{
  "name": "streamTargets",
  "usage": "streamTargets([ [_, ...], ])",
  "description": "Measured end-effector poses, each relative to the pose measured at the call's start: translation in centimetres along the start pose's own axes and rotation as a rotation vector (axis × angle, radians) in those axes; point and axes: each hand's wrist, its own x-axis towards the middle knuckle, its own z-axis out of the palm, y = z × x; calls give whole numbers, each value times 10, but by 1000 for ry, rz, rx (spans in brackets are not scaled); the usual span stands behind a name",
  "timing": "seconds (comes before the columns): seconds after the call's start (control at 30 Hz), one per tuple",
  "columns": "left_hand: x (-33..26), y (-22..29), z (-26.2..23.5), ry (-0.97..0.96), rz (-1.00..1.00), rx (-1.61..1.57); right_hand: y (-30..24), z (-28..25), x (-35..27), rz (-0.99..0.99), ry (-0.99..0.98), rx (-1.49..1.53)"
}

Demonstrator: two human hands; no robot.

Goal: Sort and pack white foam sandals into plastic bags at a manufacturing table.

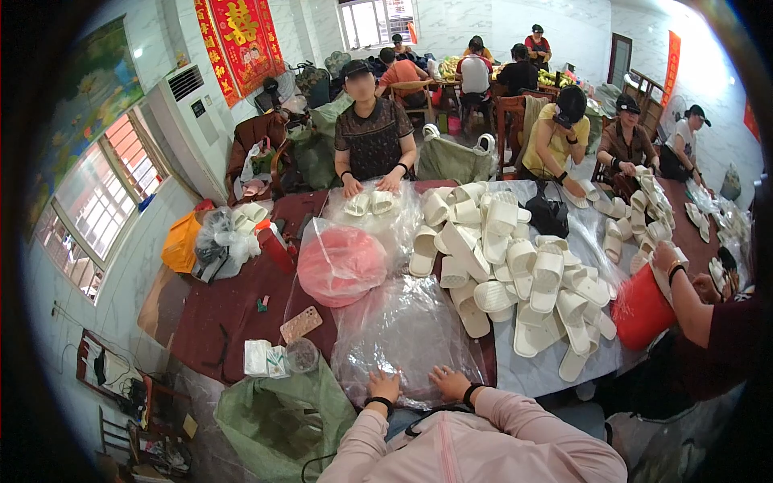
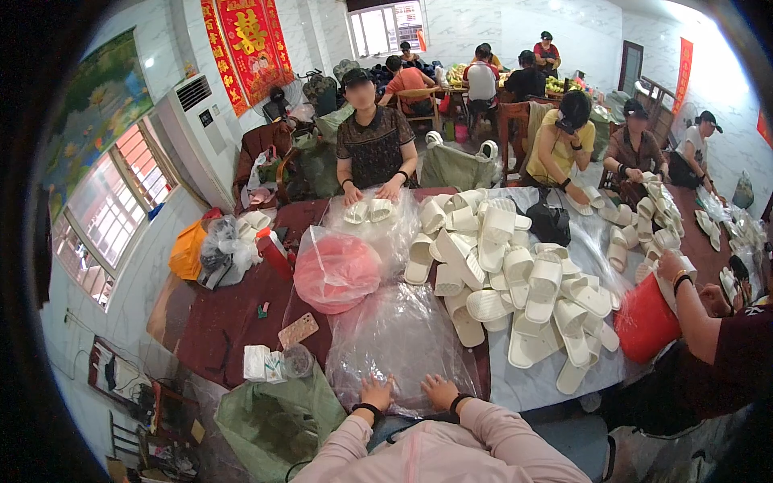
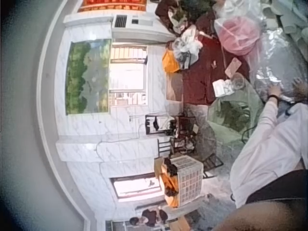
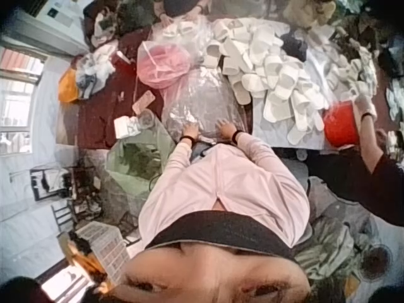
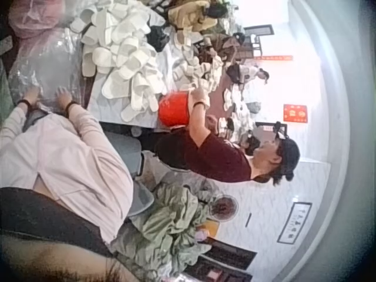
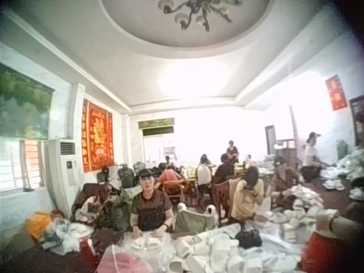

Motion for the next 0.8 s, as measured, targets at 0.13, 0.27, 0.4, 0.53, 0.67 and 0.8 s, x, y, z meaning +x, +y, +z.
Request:
streamTargets([
  [0.13,0,-1,-3,-33,2,32,2,9,5,2,29,-23],
  [0.27,0,5,-7,2,24,2,9,8,3,2,3,-17],
  [0.4,1,-2,0,-3,22,-25,6,22,9,54,51,19],
  [0.53,0,-1,-6,-46,20,13,4,28,14,40,85,20],
  [0.67,1,3,-8,-29,23,18,6,24,12,37,65,41],
  [0.8,0,3,-10,-24,30,38,3,19,9,46,59,52],
])
